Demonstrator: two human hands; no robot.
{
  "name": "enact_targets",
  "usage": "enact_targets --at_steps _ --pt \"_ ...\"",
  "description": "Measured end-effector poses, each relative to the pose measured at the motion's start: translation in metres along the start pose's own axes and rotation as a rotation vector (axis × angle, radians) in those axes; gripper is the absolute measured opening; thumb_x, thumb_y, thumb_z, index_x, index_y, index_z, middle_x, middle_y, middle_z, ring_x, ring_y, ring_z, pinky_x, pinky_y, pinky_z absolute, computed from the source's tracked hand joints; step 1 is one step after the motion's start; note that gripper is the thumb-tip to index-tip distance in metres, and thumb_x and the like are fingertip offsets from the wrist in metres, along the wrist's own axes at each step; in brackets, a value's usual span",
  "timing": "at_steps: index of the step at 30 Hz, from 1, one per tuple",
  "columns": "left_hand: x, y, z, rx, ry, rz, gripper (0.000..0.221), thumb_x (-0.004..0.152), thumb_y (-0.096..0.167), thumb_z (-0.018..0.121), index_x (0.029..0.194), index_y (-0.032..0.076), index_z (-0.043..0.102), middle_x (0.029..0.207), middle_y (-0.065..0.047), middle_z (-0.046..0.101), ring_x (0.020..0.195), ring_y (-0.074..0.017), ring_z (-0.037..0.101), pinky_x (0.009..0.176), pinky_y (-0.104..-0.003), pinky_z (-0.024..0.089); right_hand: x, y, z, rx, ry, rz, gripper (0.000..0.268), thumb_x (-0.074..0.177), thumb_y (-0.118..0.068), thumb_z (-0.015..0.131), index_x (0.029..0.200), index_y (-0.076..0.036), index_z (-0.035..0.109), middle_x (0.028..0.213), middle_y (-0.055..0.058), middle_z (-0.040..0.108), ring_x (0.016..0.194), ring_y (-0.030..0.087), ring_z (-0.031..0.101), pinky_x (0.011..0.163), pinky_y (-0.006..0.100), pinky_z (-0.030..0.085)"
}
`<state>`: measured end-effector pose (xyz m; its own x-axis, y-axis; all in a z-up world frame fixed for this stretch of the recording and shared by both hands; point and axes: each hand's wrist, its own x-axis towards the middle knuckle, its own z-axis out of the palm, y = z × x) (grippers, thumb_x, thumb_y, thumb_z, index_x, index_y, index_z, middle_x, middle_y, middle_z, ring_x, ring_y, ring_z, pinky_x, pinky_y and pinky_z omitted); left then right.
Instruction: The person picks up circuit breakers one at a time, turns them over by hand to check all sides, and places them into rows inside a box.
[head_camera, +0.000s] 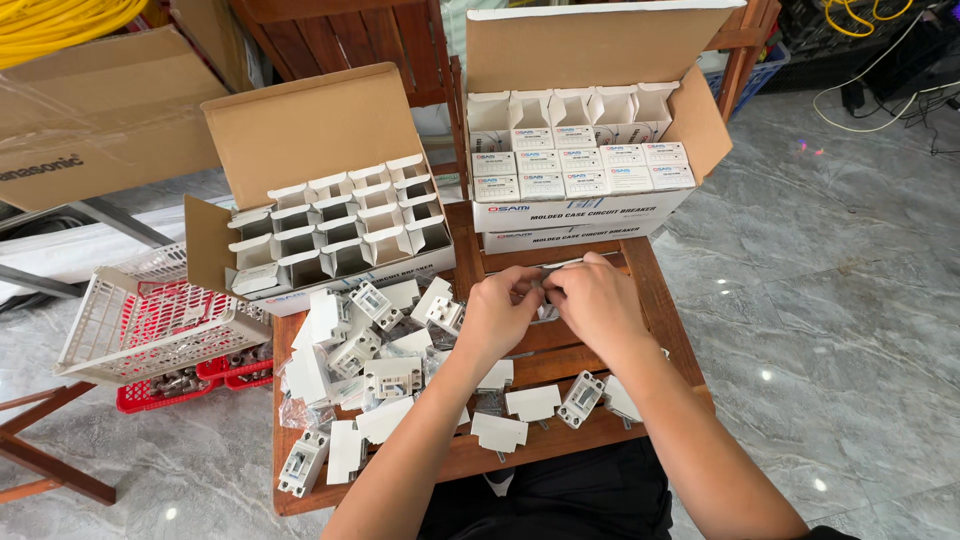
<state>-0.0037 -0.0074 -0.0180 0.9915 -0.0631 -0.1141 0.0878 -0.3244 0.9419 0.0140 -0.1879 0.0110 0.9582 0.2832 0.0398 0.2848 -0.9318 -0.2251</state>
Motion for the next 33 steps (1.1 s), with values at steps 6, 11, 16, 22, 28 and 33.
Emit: enact_targets --at_steps 6,11,16,22,28,33 --pt "-0.003 0.0 -0.001 -0.021 0.023 0.024 0.035 0.103 0.007 0.073 0.137 0.003 0.08 0.105 -0.018 0.086 0.093 -0.0257 0.085 0.083 -0.039 0.069 -0.021 0.007 -0.013 0.042 0.101 -0.3 0.027 0.101 -0.025 0.07 0.078 -0.011 0.073 0.109 0.007 0.069 0.108 0.037 0.069 0.083 0.049 0.064" --pt "-0.012 0.013 0.001 -0.02 0.072 -0.005 0.038 0.101 0.014 0.076 0.137 0.004 0.072 0.111 -0.018 0.086 0.101 -0.0281 0.085 0.087 -0.041 0.069 -0.03 0.026 0.012 0.076 0.178 -0.342 0.014 0.098 -0.025 0.071 0.101 -0.014 0.08 0.111 0.007 0.062 0.106 0.038 0.07 0.086 0.05 0.062" --pt "-0.03 0.022 0.009 0.074 0.094 0.032 0.019 0.1 0.021 0.082 0.114 0.008 0.08 0.111 -0.011 0.087 0.112 -0.0347 0.083 0.093 -0.047 0.069 -0.036 0.058 0.041 0.377 0.361 -0.137 0.022 0.104 -0.014 0.065 0.112 -0.015 0.085 0.117 0.004 0.069 0.111 0.03 0.072 0.092 0.041 0.062" --pt "-0.026 0.006 0.022 0.444 0.06 0.229 0.02 0.103 0.014 0.076 0.122 0.016 0.084 0.122 -0.003 0.077 0.113 -0.0318 0.08 0.089 -0.049 0.071 -0.04 0.045 0.01 0.514 0.258 -0.15 0.023 0.099 -0.007 0.074 0.119 -0.009 0.086 0.133 0.018 0.077 0.117 0.044 0.078 0.094 0.053 0.065" --pt "-0.02 -0.001 0.025 0.474 0.061 0.267 0.017 0.105 0.013 0.072 0.118 0.016 0.083 0.121 -0.001 0.072 0.114 -0.0316 0.078 0.09 -0.05 0.071 -0.026 0.042 -0.002 0.87 0.309 -0.011 0.029 0.104 -0.02 0.084 0.13 -0.009 0.08 0.121 0.013 0.086 0.113 0.031 0.083 0.091 0.041 0.068" --pt "-0.02 0.003 0.022 0.215 0.067 0.188 0.03 0.102 0.012 0.077 0.122 0.008 0.054 0.14 -0.016 0.068 0.124 -0.0392 0.078 0.089 -0.041 0.075 -0.021 0.063 0.024 0.658 0.258 -0.242 0.015 0.098 -0.026 0.089 0.112 -0.02 0.091 0.123 0.006 0.087 0.114 0.035 0.082 0.097 0.048 0.065"
